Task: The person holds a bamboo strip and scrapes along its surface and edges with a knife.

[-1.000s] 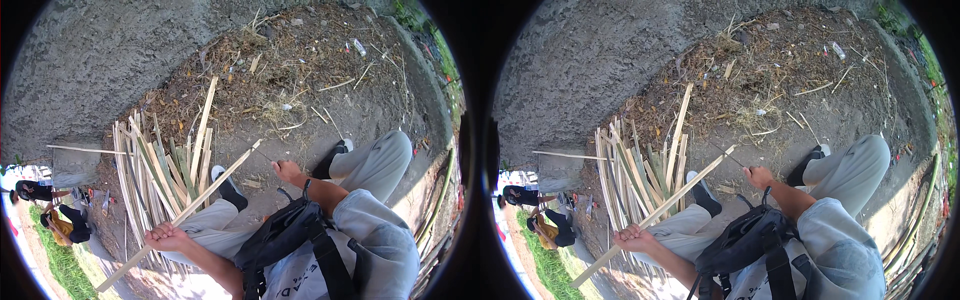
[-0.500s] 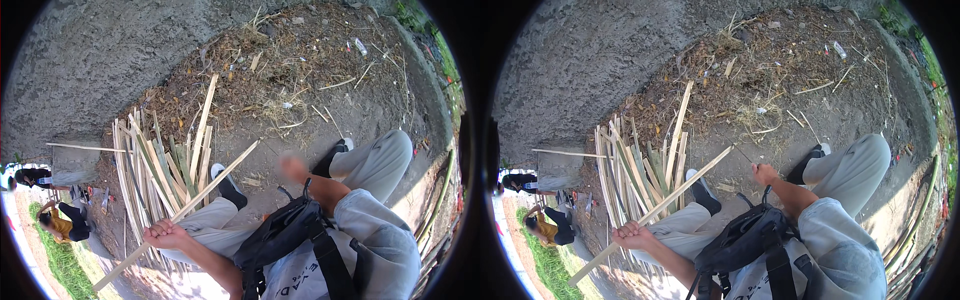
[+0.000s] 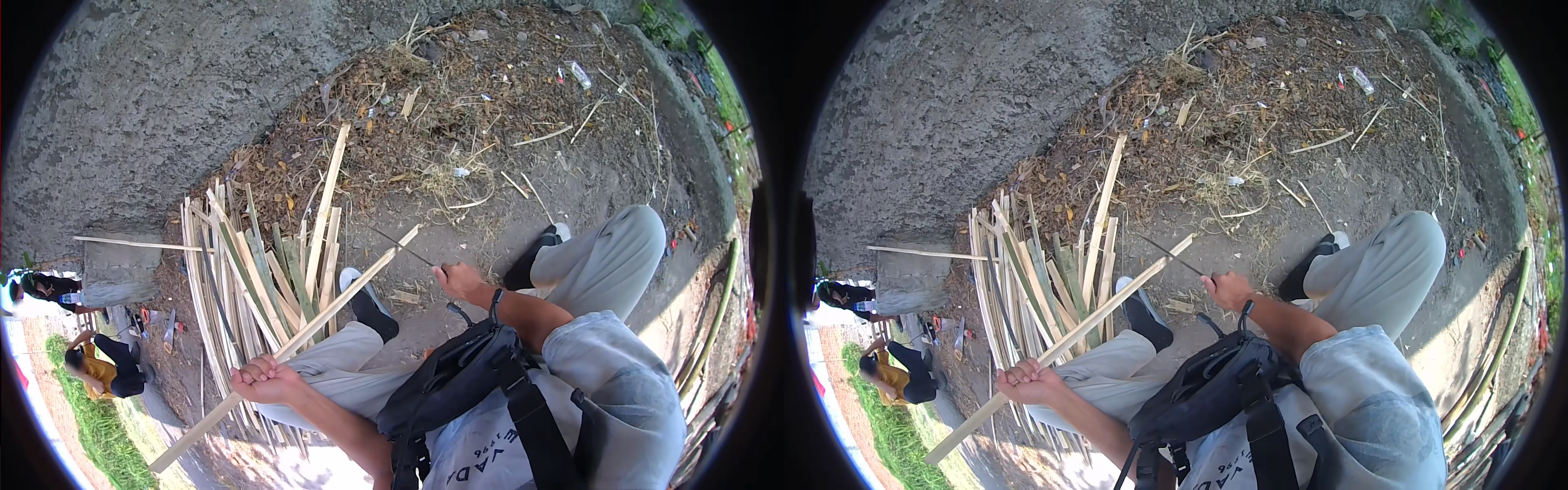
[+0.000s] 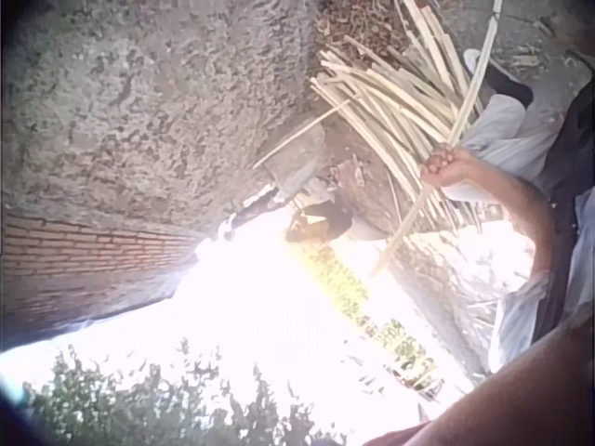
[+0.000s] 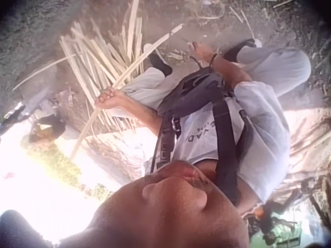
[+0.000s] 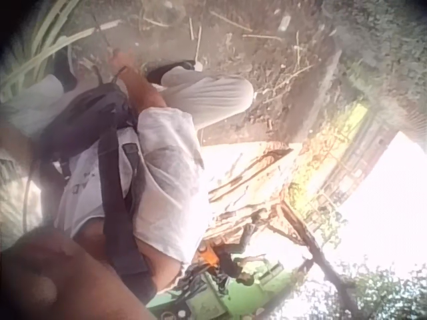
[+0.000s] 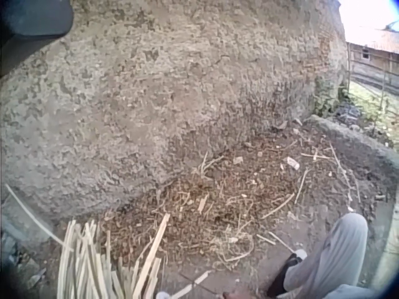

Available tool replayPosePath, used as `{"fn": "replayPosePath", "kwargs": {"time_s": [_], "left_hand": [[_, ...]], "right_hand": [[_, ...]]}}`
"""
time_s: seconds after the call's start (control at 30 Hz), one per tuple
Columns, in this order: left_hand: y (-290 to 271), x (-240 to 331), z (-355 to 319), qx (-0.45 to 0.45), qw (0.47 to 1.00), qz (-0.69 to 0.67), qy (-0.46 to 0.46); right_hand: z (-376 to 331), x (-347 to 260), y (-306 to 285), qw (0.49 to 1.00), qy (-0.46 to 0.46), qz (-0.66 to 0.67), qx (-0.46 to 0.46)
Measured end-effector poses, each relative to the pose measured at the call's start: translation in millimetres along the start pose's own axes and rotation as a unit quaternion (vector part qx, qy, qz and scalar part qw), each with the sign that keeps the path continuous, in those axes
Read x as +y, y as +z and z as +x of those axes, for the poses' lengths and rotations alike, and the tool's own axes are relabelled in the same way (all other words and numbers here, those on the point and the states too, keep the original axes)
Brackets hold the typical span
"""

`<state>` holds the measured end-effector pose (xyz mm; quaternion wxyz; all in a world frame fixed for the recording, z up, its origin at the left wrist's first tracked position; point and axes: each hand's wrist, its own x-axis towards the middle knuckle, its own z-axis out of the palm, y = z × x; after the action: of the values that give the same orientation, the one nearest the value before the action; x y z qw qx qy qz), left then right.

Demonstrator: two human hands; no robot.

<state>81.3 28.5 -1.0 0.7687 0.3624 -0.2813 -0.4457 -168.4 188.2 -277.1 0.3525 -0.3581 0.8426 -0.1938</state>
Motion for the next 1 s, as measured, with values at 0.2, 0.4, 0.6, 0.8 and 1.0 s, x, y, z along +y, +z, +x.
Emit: {"fn": "replayPosePath", "kwargs": {"time_s": [0.2, 0.4, 0.6, 0.8, 1.0], "left_hand": [[4, -5, -1, 0.029, 0.999, 0.014, -0.001], [-3, -2, -2, 0.012, 1.0, 0.015, 0.006], [-1, -3, -5, 0.03, 0.999, 0.019, 0.009], [6, 0, -11, 0.007, 1.0, 0.005, 0.006], [7, 1, -11, -0.024, 1.0, 0.006, -0.008]], "right_hand": [[11, 27, 4, 0.996, 0.087, 0.01, 0.034], [-11, -12, -12, 1.0, 0.006, 0.012, 0.003], [5, 27, 10, 0.994, 0.105, 0.031, 0.009], [11, 36, 13, 0.992, 0.086, 0.052, 0.072], [-7, -23, -25, 0.925, 0.251, 0.283, -0.016]]}}
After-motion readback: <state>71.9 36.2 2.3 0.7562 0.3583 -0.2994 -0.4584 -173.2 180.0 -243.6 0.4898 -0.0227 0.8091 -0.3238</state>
